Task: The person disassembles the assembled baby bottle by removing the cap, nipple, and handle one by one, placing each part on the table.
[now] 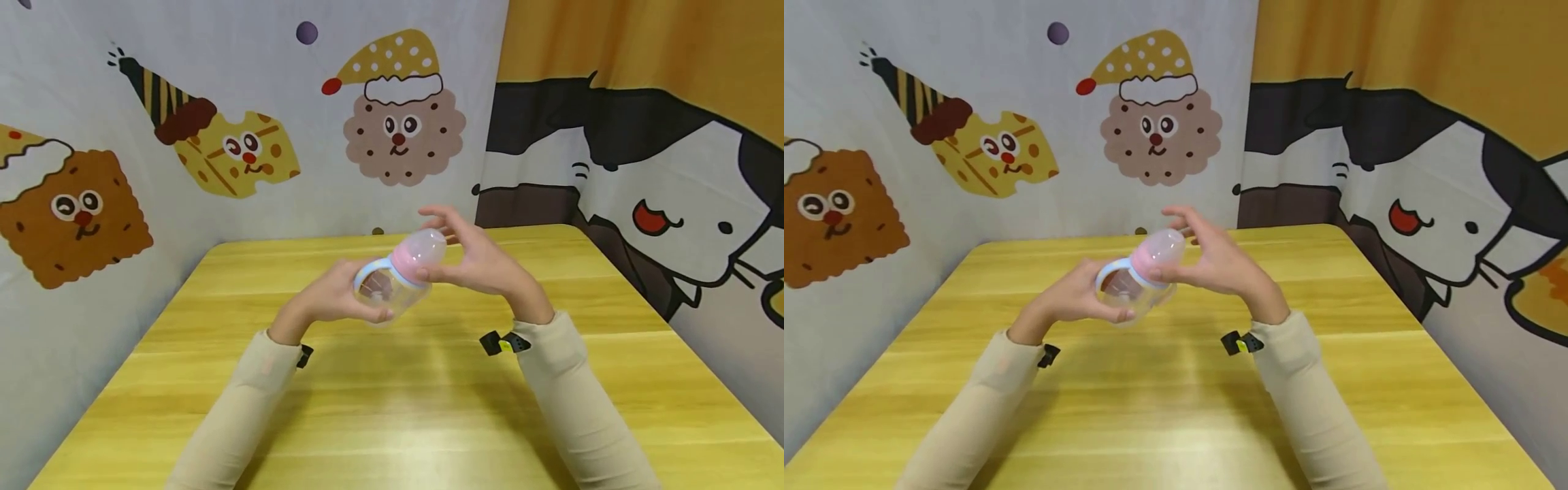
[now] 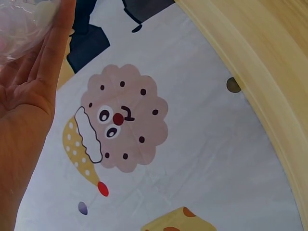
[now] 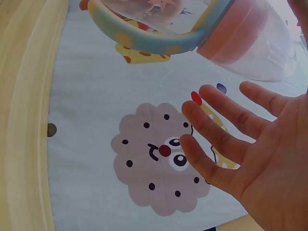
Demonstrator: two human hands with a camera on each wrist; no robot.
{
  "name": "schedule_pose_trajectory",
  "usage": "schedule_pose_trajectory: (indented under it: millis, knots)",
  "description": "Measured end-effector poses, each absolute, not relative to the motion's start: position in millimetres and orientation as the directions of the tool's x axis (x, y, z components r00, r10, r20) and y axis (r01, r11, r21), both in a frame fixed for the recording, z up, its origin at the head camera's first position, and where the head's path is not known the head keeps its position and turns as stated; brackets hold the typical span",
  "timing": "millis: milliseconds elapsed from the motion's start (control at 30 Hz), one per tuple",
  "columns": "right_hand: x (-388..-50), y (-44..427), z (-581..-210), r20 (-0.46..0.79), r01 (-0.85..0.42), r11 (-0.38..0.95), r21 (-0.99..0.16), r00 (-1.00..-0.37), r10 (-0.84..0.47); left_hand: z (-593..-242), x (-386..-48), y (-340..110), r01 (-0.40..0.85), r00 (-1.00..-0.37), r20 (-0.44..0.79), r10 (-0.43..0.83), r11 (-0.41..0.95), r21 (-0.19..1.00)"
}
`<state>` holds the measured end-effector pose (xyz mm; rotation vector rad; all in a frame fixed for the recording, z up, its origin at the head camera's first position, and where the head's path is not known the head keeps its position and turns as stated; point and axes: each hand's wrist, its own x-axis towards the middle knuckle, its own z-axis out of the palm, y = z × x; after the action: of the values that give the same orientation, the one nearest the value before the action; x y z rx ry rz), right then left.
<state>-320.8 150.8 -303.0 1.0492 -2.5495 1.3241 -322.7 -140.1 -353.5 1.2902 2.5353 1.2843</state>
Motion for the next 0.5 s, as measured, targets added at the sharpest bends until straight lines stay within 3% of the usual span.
schedule_pose_trajectory:
  millis: [500]
  knots:
    - [-322.2,155.2,-304.2,0.333,-0.601,0.48,-0.639,-0.779,-0.532,-354.0,-319.6,-137.4,0.651,-0.641,0.29,0.711,0.304,0.695]
